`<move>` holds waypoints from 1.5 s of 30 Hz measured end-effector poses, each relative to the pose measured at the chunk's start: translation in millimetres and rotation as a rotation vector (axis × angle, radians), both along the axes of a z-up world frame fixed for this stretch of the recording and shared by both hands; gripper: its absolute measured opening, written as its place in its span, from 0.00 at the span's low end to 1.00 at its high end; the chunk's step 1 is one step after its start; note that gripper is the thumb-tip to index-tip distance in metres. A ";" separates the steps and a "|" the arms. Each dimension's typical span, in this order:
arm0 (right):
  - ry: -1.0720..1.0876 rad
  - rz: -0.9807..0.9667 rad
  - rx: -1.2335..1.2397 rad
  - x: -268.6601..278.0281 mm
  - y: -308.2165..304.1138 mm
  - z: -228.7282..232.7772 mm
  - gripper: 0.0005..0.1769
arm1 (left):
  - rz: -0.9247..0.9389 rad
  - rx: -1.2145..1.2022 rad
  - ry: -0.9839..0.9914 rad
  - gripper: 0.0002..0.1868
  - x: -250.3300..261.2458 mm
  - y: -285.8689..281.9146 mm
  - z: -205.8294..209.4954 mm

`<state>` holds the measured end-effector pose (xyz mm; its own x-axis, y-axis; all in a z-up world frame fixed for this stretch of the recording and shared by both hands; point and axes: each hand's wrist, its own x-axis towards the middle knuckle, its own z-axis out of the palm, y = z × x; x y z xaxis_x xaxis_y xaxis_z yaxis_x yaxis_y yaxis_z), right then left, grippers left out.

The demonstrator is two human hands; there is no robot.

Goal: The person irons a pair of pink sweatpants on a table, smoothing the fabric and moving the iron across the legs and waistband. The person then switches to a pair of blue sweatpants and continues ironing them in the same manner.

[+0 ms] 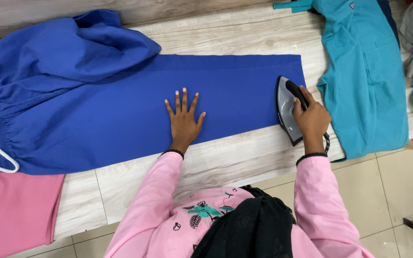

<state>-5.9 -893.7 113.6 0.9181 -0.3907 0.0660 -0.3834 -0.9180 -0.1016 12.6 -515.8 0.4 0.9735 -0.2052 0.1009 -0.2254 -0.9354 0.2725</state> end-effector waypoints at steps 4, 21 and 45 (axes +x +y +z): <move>-0.215 0.008 -0.019 17.8 -7.5 -10.8 0.22 | -0.081 0.018 0.094 0.41 -13.6 -13.6 25.1; -0.286 -0.034 0.242 -8.5 13.3 35.7 0.24 | -0.576 -0.127 -0.110 0.23 -29.9 -166.2 -64.1; -0.034 0.689 0.156 0.1 346.6 7.4 0.26 | 0.102 -0.134 0.039 0.38 -163.9 161.7 22.6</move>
<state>-5.8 -547.1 121.0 0.9583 0.2712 0.0900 0.2854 -0.9244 -0.2531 -151.2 -354.1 22.9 0.9923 -0.0924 0.0824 -0.1180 -0.9077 0.4026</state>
